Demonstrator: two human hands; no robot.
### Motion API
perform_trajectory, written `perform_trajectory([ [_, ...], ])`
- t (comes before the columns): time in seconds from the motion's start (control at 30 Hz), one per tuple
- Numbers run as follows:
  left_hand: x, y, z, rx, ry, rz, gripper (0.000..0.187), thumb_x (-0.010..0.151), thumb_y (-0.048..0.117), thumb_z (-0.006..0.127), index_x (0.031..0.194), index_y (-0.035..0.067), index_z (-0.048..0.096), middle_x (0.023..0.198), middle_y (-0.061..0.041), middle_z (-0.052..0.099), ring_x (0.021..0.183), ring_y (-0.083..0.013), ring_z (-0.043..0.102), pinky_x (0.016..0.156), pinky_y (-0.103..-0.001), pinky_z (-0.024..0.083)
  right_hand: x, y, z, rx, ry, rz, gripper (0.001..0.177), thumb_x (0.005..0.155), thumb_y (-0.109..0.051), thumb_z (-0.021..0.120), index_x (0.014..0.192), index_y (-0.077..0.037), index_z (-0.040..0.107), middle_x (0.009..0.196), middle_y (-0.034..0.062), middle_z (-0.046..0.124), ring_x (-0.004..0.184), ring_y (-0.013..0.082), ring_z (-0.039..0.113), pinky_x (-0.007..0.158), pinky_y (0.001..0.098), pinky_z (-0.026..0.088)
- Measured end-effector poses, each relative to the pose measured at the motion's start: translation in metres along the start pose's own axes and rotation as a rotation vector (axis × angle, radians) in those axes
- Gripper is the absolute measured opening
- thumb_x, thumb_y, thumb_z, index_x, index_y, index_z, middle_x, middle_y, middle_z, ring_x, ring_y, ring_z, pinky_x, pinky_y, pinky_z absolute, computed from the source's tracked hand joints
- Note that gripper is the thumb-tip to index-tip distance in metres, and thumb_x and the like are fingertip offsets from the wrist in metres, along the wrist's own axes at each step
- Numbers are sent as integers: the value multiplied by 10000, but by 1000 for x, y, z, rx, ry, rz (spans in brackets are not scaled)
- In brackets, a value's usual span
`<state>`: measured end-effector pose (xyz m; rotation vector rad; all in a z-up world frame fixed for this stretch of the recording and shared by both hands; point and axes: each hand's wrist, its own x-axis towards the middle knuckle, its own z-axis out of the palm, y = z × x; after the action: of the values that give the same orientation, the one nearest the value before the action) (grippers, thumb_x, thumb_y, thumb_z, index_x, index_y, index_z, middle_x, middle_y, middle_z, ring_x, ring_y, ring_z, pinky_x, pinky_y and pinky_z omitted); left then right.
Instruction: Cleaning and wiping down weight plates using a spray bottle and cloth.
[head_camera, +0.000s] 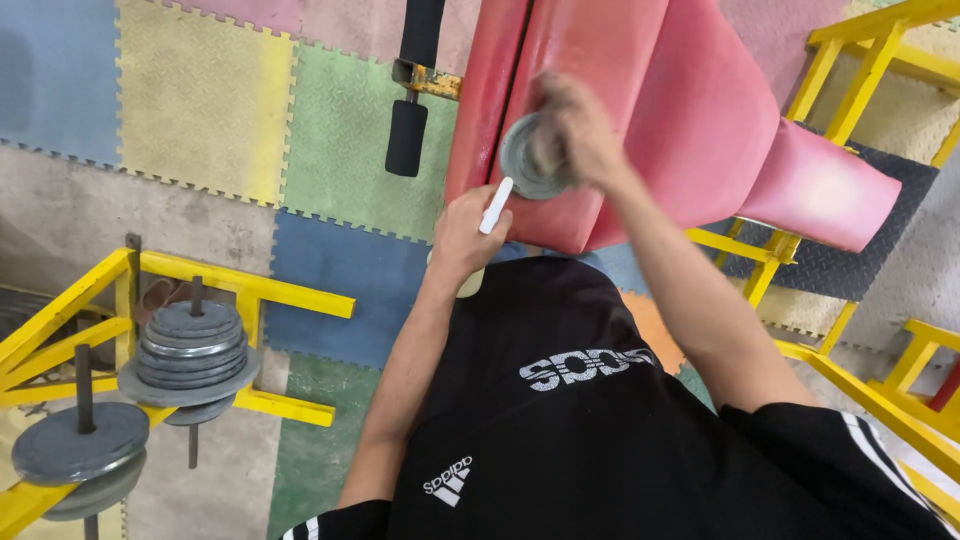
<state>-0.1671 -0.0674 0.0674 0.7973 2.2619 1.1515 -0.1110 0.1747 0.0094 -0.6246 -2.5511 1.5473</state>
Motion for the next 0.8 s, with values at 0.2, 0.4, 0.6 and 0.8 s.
perform_trajectory([
  [0.2, -2, -20, 2, -55, 43, 22, 351, 875, 171, 712, 1187, 12, 683, 1124, -199, 717, 1039, -399, 684, 893, -458, 554, -56, -16, 69, -753, -33, -268, 597, 1015, -299, 516, 1569, -93, 433, 1640, 248, 343, 1504, 460, 243, 1179, 638, 168],
  [0.4, 0, -28, -3, -48, 69, 39, 337, 874, 152, 712, 1173, 0, 679, 1104, -213, 711, 1025, -410, 677, 894, -465, 545, -79, -7, 59, -615, -211, -377, 706, 956, -387, 601, 1560, -78, 406, 1637, 181, 336, 1531, 395, 236, 1214, 647, 161],
  [0.6, 1, -28, -4, -30, 28, 67, 315, 878, 144, 717, 1156, -1, 686, 1078, -221, 707, 1011, -423, 672, 883, -477, 542, -34, -5, 72, -778, -7, -266, 620, 1047, -315, 620, 1612, -127, 450, 1698, 140, 347, 1572, 359, 255, 1256, 597, 185],
  [0.8, 2, -27, -2, -57, 30, 81, 297, 897, 134, 698, 1157, -10, 686, 1064, -222, 705, 1003, -415, 678, 879, -470, 549, -82, 34, 67, -612, -131, -452, 684, 986, -329, 688, 1569, -55, 459, 1663, 174, 370, 1561, 371, 298, 1265, 589, 258],
])
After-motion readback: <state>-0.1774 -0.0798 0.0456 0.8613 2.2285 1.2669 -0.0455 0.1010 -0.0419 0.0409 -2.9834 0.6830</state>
